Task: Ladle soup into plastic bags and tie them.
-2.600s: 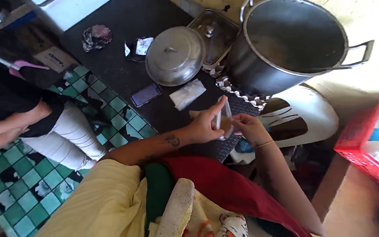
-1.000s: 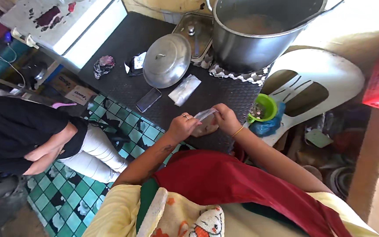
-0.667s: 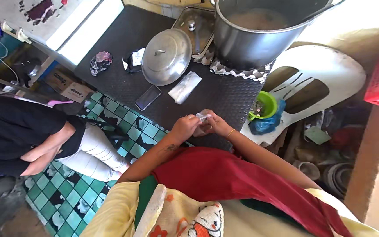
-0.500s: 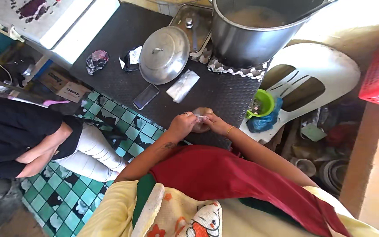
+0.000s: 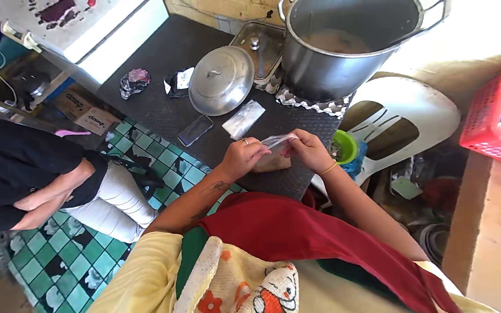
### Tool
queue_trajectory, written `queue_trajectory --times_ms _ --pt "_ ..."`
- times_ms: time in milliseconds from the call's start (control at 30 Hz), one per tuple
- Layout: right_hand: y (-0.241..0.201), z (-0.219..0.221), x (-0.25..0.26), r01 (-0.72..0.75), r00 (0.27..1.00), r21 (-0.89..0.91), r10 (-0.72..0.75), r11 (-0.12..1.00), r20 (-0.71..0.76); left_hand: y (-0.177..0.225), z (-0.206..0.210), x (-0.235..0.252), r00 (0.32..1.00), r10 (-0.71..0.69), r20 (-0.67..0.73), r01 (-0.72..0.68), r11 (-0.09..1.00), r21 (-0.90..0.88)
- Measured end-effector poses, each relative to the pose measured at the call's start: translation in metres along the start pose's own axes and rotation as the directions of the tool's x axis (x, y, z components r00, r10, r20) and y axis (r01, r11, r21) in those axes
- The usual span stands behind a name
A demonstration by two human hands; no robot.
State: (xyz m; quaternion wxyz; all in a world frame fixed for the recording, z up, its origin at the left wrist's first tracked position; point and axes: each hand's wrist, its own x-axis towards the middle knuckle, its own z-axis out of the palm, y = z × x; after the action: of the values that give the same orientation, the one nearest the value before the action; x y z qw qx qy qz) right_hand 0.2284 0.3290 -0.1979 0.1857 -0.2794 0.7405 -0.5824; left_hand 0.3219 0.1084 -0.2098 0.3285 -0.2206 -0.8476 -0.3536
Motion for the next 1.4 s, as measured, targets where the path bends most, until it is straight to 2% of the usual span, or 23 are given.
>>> queue_trajectory --times_ms 100,167,233,300,367,433,500,600,700,733,800,867,933,1033,1100,1267,1333,1400 --pt "0.009 0.005 0.001 0.001 1.000 0.291 -0.006 0.957 0.018 0.008 0.005 0.006 0.997 -0.060 -0.042 0.055 0.991 -0.122" --pt "0.017 0.008 0.003 0.031 0.995 0.354 -0.063 0.935 0.079 0.010 0.008 0.011 0.988 -0.156 -0.014 0.150 0.972 -0.182" --pt "0.018 0.016 0.003 0.029 0.989 0.285 -0.068 0.958 0.129 0.011 0.012 0.016 0.966 -0.253 0.056 0.259 0.947 -0.191" --pt "0.016 0.027 0.005 0.013 0.982 0.136 -0.038 0.991 0.184 0.008 0.017 0.018 0.939 -0.319 0.128 0.337 0.929 -0.151" --pt "0.013 0.037 0.010 0.020 0.977 -0.067 -0.005 0.998 0.215 0.007 0.022 0.020 0.913 -0.355 0.203 0.380 0.919 -0.105" --pt "0.011 0.041 0.016 0.028 0.980 -0.186 0.010 0.982 0.200 0.010 0.024 0.019 0.911 -0.352 0.216 0.378 0.921 -0.096" --pt "0.013 0.039 0.019 0.057 0.980 -0.182 -0.020 0.982 0.198 0.012 0.021 0.017 0.936 -0.320 0.147 0.343 0.924 -0.170" --pt "0.016 0.030 0.020 0.077 0.956 -0.101 -0.045 0.992 0.289 0.011 0.008 0.016 0.947 -0.310 0.082 0.319 0.880 -0.352" --pt "0.000 0.016 0.028 0.078 0.914 -0.040 -0.055 0.996 0.401 -0.009 -0.006 0.005 0.925 -0.321 0.205 0.372 0.876 -0.306" --pt "-0.006 0.013 0.032 0.083 0.896 -0.041 -0.057 0.996 0.441 -0.017 -0.006 -0.004 0.894 -0.341 0.290 0.420 0.864 -0.278" --pt "-0.015 0.010 0.040 0.095 0.868 -0.058 -0.054 0.994 0.493 -0.032 0.001 -0.025 0.792 -0.401 0.461 0.549 0.797 -0.251" --pt "-0.015 0.014 0.046 0.112 0.849 -0.079 -0.054 0.991 0.525 -0.044 0.016 -0.045 0.700 -0.453 0.552 0.652 0.720 -0.236" --pt "-0.011 0.020 0.048 0.121 0.839 -0.130 -0.031 0.984 0.543 -0.045 0.032 -0.054 0.639 -0.497 0.587 0.715 0.665 -0.214" --pt "-0.012 0.031 0.046 0.104 0.828 -0.233 0.045 0.967 0.558 -0.043 0.051 -0.056 0.616 -0.530 0.583 0.754 0.611 -0.242" --pt "-0.015 0.035 0.046 0.099 0.839 -0.238 0.047 0.966 0.542 -0.038 0.058 -0.049 0.582 -0.564 0.586 0.791 0.559 -0.248" --pt "-0.008 0.035 0.052 0.113 0.879 -0.172 -0.018 0.979 0.476 -0.039 0.080 -0.051 0.620 -0.575 0.534 0.781 0.516 -0.352" --pt "-0.004 0.036 0.051 0.098 0.887 -0.138 -0.024 0.986 0.461 -0.035 0.083 -0.048 0.614 -0.586 0.529 0.786 0.519 -0.337" --pt "-0.002 0.037 0.049 0.083 0.892 -0.119 -0.021 0.989 0.452 -0.033 0.088 -0.047 0.618 -0.592 0.517 0.776 0.566 -0.279"
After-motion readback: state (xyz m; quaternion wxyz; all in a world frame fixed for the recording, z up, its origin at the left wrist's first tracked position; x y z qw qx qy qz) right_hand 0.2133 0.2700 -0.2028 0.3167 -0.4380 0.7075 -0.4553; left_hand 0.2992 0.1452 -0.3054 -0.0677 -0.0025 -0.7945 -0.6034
